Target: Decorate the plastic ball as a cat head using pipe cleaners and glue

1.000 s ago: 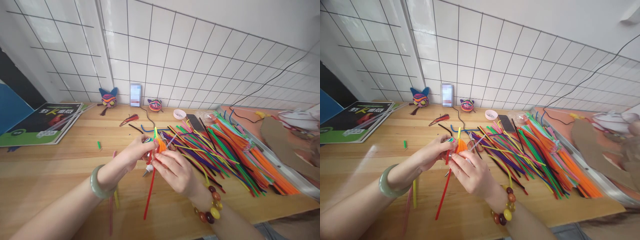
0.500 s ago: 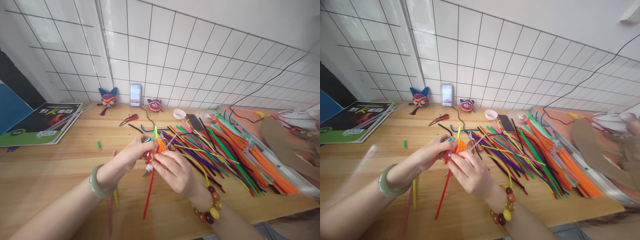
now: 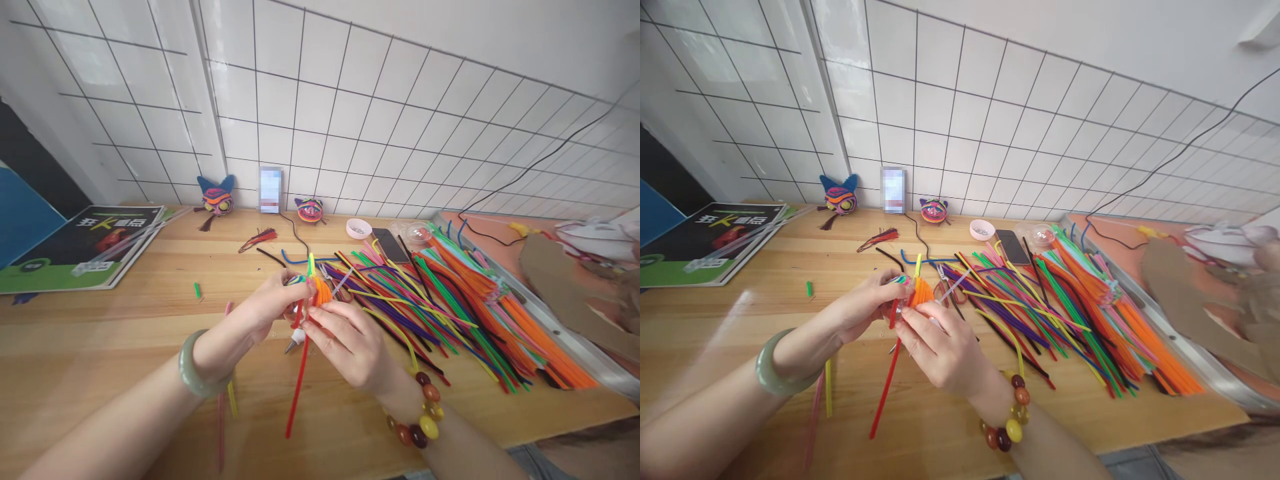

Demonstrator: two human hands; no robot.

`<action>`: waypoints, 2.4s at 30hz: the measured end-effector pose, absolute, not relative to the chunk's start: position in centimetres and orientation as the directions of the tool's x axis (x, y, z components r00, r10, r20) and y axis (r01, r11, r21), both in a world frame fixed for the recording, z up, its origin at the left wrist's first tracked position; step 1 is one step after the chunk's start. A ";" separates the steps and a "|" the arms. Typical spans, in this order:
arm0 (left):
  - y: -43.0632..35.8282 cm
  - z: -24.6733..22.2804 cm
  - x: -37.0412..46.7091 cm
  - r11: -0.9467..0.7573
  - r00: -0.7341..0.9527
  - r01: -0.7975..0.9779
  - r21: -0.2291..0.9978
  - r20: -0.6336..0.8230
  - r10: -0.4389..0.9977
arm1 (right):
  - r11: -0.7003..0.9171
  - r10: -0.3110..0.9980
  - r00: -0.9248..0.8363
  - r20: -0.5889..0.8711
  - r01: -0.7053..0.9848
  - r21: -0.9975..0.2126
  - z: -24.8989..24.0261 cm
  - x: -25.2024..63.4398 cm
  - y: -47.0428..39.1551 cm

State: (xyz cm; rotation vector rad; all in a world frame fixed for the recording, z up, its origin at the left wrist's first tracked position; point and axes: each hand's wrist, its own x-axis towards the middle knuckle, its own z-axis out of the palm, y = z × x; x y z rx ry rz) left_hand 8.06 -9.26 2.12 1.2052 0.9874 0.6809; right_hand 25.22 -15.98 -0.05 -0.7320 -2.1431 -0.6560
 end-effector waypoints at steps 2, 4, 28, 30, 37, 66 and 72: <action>-9.2 2.1 8.0 0.255 0.438 0.070 0.964 -0.260 0.861 | 0.704 0.288 -0.544 0.788 0.678 0.211 -0.1 25.3 -16.0; -9.2 2.0 8.0 0.262 0.440 0.066 0.963 -0.264 0.859 | 0.706 0.292 -0.544 0.787 0.677 0.206 -0.1 25.3 -16.0; -9.3 2.8 8.4 0.283 0.430 0.092 0.955 -0.295 0.853 | 0.734 0.345 -0.484 0.804 0.673 0.090 -1.0 25.4 -15.7; -9.3 2.9 8.3 0.289 0.429 0.098 0.952 -0.303 0.851 | 0.728 0.347 -0.476 0.808 0.680 0.087 -0.9 25.4 -15.7; -9.2 3.4 8.0 0.288 0.470 0.077 0.954 -0.290 0.834 | 0.729 0.383 -0.385 0.840 0.684 -0.018 -0.5 25.8 -15.4; -8.1 3.2 6.9 0.090 0.628 0.103 0.991 -0.135 0.766 | 0.691 0.472 -0.193 0.860 0.687 -0.225 -0.7 26.9 -14.8; -8.1 3.5 6.8 0.096 0.645 0.076 0.992 -0.122 0.754 | 0.695 0.441 -0.218 0.871 0.697 -0.177 -0.6 26.8 -14.9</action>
